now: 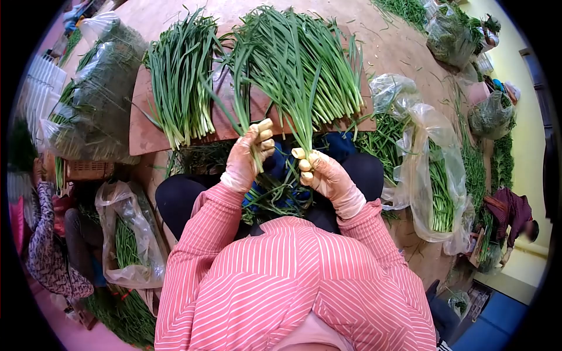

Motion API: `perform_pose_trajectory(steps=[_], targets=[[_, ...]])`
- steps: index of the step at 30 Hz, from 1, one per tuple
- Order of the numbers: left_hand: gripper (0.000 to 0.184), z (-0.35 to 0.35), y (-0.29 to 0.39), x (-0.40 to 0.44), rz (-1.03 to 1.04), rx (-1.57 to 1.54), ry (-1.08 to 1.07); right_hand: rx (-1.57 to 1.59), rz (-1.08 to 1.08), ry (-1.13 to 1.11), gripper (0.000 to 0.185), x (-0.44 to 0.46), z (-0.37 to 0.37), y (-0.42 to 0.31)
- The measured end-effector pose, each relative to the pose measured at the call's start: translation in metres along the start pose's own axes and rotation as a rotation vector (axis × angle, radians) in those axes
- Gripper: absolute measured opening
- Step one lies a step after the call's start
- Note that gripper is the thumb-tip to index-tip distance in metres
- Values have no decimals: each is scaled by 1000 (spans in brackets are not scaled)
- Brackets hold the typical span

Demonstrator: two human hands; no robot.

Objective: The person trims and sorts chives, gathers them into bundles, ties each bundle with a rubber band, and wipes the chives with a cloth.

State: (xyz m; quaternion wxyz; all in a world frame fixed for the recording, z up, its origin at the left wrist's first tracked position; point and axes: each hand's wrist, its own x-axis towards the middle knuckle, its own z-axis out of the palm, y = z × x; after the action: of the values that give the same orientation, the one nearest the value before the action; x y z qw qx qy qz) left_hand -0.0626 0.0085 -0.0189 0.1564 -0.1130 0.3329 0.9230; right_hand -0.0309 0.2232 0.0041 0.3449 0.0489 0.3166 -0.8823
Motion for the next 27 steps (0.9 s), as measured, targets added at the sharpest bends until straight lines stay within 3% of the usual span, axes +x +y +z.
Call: perform_pose_trajectory(steps=[5,6,7,11,15,18,20,21,23,25,27], targets=[[42,12,1,-4,-106,-105,-117,64,-3,-75,45,0,1,-1],[44,4,-6,7,-179,-306,-467,68,-6,-71,45,0,0,0],[48,27,2,-9,-186,-23,-145,65,-3,-75,45,0,0,1],[69,31,-11,-6,-317,-219,-360,174,6,-79,40,-2,10,7],[74,41,-10,-13,-309,-189,-415,463,158,-320,31,2,9,26],[72,42,-4,-16,-224,-31,-428,505,200,-332,31,3,11,30],[66,39,0,-16,-225,25,-372,142,229,-64,35,2,19,22],[60,36,2,-15,-224,80,-316,-183,220,24,42,2,26,10],[56,26,-4,-8,-182,6,-347,-659,66,242,43,2,23,0],[54,24,-8,-7,-185,-6,-315,-827,-105,402,34,13,19,-2],[53,21,-13,-7,-160,32,-329,-1182,-114,505,30,16,51,-19]])
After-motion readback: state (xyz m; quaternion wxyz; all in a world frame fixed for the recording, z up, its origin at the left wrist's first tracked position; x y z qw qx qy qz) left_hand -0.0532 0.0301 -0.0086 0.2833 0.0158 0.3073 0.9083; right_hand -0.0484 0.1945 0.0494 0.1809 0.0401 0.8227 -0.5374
